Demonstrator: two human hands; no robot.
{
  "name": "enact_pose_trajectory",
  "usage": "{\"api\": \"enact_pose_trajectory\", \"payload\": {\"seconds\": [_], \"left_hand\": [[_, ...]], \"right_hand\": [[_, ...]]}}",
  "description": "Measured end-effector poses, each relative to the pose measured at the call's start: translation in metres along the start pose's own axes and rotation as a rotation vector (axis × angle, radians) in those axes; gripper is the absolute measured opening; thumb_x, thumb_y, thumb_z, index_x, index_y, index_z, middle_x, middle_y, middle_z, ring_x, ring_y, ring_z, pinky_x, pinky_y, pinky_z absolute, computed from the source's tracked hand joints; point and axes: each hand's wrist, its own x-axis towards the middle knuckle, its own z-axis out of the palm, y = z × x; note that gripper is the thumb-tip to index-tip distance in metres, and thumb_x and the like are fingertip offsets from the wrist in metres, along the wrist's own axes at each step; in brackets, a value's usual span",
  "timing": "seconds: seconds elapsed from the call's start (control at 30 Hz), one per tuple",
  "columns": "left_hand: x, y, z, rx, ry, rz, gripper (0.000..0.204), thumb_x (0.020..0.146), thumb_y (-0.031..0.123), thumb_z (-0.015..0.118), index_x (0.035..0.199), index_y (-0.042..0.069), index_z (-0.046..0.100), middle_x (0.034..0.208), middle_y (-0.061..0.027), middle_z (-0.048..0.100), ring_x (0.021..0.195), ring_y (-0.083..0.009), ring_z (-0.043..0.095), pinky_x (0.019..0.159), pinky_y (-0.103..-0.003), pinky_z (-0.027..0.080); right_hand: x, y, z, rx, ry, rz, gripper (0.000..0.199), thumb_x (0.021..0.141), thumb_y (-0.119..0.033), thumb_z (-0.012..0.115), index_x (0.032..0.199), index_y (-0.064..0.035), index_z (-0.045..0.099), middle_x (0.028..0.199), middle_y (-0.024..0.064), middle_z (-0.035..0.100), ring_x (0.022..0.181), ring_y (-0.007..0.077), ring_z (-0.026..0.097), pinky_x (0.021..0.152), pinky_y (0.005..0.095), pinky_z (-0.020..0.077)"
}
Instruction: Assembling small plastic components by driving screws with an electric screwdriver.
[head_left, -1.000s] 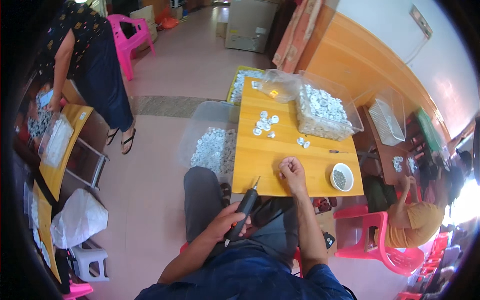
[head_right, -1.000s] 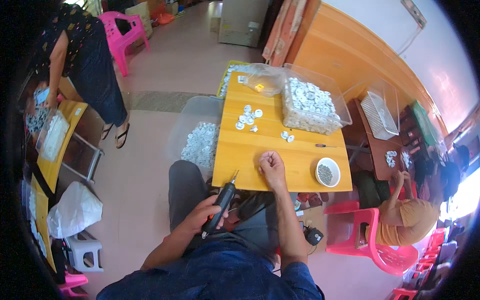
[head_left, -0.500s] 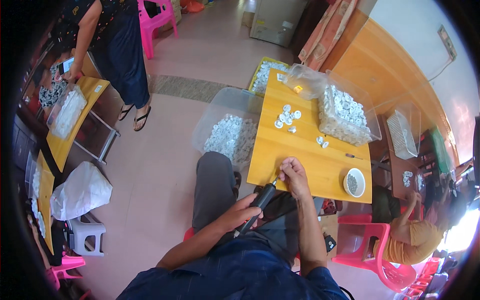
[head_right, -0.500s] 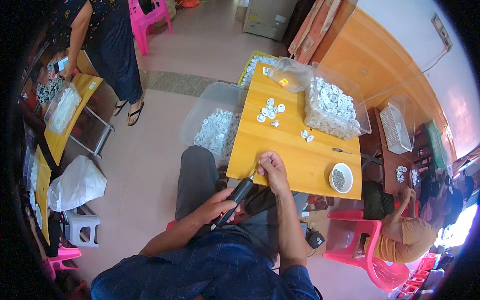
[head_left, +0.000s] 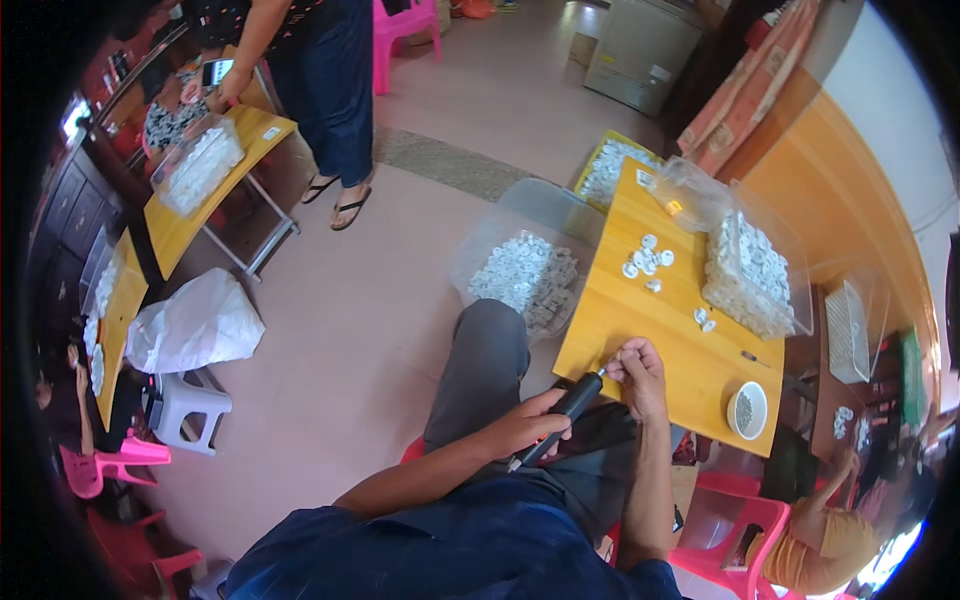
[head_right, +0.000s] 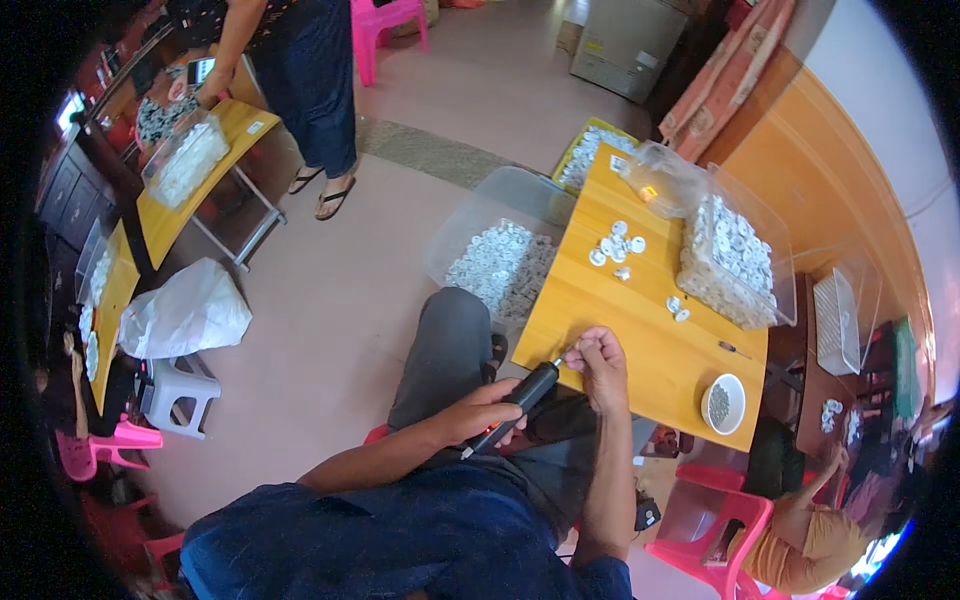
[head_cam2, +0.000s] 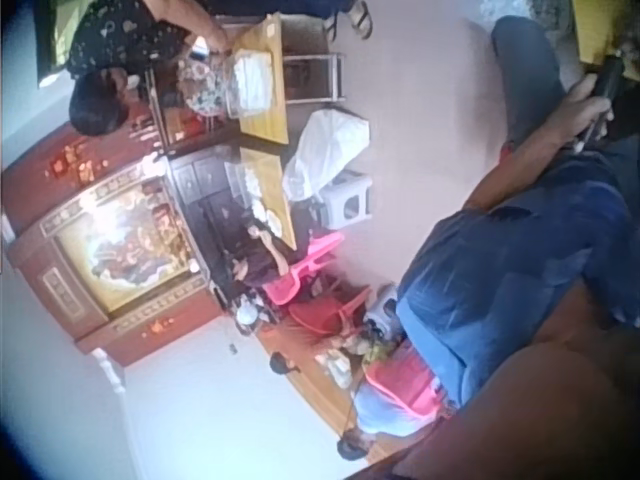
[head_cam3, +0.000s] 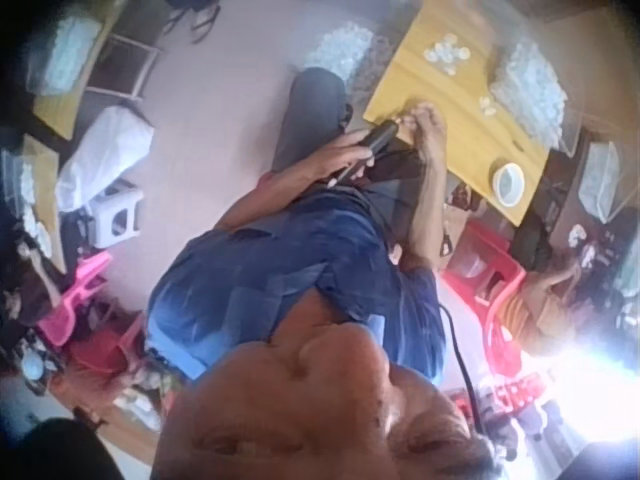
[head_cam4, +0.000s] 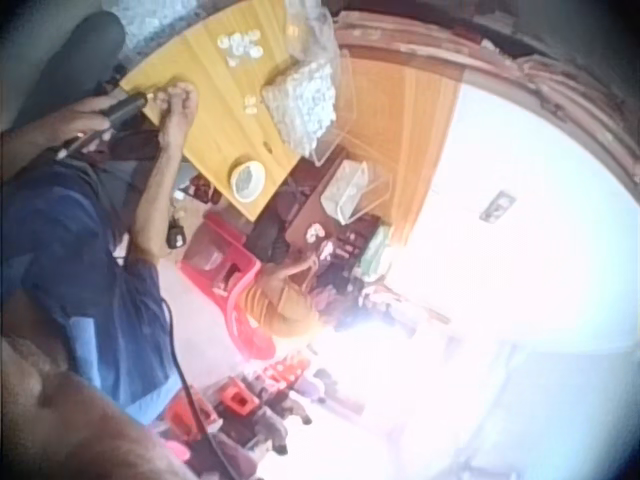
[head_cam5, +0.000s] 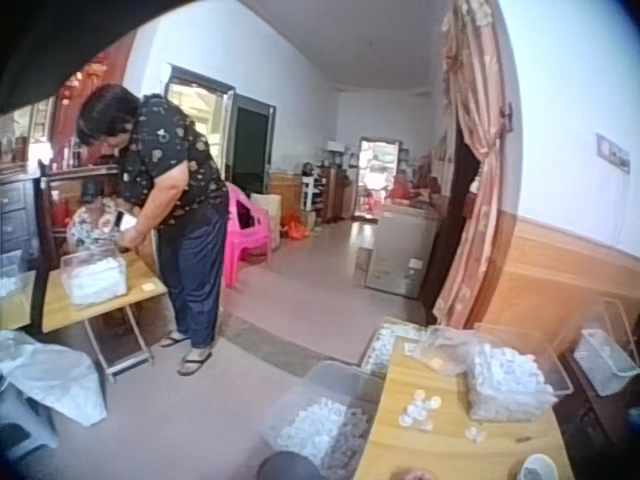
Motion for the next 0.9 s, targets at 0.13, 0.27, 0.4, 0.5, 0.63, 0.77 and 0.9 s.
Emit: {"api": "enact_pose_trajectory", "payload": {"seconds": [0.13, 0.27, 0.4, 0.5, 0.63, 0.77, 0.9], "left_hand": [[0.002, -0.004, -0.001, -0.012, -0.012, 0.020, 0.044, 0.097, 0.017, 0.057, 0.137, 0.007, 0.045, 0.092, -0.0048, 0.062, 0.065, -0.0107, 0.061, 0.057, -0.026, 0.051], [0.000, -0.002, -0.001, 0.011, 0.013, -0.016, 0.047, 0.097, 0.017, 0.058, 0.140, 0.009, 0.043, 0.092, -0.0038, 0.062, 0.065, -0.0103, 0.060, 0.056, -0.026, 0.050], [0.000, 0.000, -0.001, -0.025, 0.003, -0.043, 0.048, 0.098, 0.020, 0.058, 0.141, 0.009, 0.041, 0.092, -0.0034, 0.062, 0.066, -0.0095, 0.060, 0.057, -0.025, 0.050], [-0.004, 0.006, 0.002, 0.009, -0.016, -0.040, 0.051, 0.097, 0.023, 0.058, 0.142, 0.008, 0.040, 0.094, -0.0036, 0.062, 0.069, -0.0095, 0.060, 0.057, -0.025, 0.050], [-0.004, 0.003, 0.001, 0.011, 0.002, -0.033, 0.049, 0.097, 0.023, 0.058, 0.141, 0.008, 0.041, 0.095, -0.0044, 0.062, 0.069, -0.0100, 0.060, 0.056, -0.025, 0.050], [-0.004, 0.004, -0.002, -0.113, -0.025, -0.057, 0.041, 0.098, 0.024, 0.055, 0.134, 0.008, 0.046, 0.094, -0.0064, 0.063, 0.066, -0.0122, 0.061, 0.054, -0.027, 0.051], [0.000, -0.001, -0.007, -0.281, -0.065, -0.067, 0.030, 0.099, 0.023, 0.051, 0.124, 0.007, 0.049, 0.092, -0.0087, 0.064, 0.062, -0.0143, 0.061, 0.052, -0.029, 0.052]], "right_hand": [[0.004, 0.003, -0.005, -0.018, 0.005, -0.026, 0.007, 0.099, -0.009, 0.059, 0.106, -0.0080, 0.056, 0.089, 0.0022, 0.063, 0.075, 0.0119, 0.066, 0.066, 0.0240, 0.0549], [0.006, 0.004, -0.003, -0.067, -0.013, -0.028, 0.005, 0.100, -0.009, 0.058, 0.105, -0.0084, 0.056, 0.086, 0.0018, 0.062, 0.073, 0.0107, 0.064, 0.065, 0.0237, 0.0540], [0.006, 0.007, -0.004, -0.073, -0.022, -0.027, 0.004, 0.100, -0.008, 0.057, 0.104, -0.0073, 0.056, 0.085, 0.0018, 0.060, 0.071, 0.0103, 0.061, 0.065, 0.0237, 0.0516], [0.008, 0.009, -0.005, -0.049, -0.044, -0.042, 0.004, 0.100, -0.008, 0.057, 0.104, -0.0067, 0.056, 0.084, 0.0021, 0.061, 0.072, 0.0106, 0.061, 0.065, 0.0234, 0.0513], [0.008, 0.005, -0.001, -0.067, -0.048, -0.028, 0.005, 0.100, -0.009, 0.058, 0.104, -0.0064, 0.057, 0.084, 0.0026, 0.062, 0.073, 0.0112, 0.062, 0.065, 0.0230, 0.0512], [0.008, 0.004, 0.001, -0.055, -0.025, -0.035, 0.006, 0.099, -0.010, 0.060, 0.103, -0.0063, 0.057, 0.086, 0.0029, 0.063, 0.075, 0.0116, 0.064, 0.066, 0.0223, 0.0512], [0.006, 0.004, 0.001, -0.022, -0.049, -0.076, 0.006, 0.099, -0.011, 0.061, 0.102, -0.0066, 0.057, 0.090, 0.0032, 0.063, 0.077, 0.0121, 0.065, 0.066, 0.0215, 0.0518]]}}
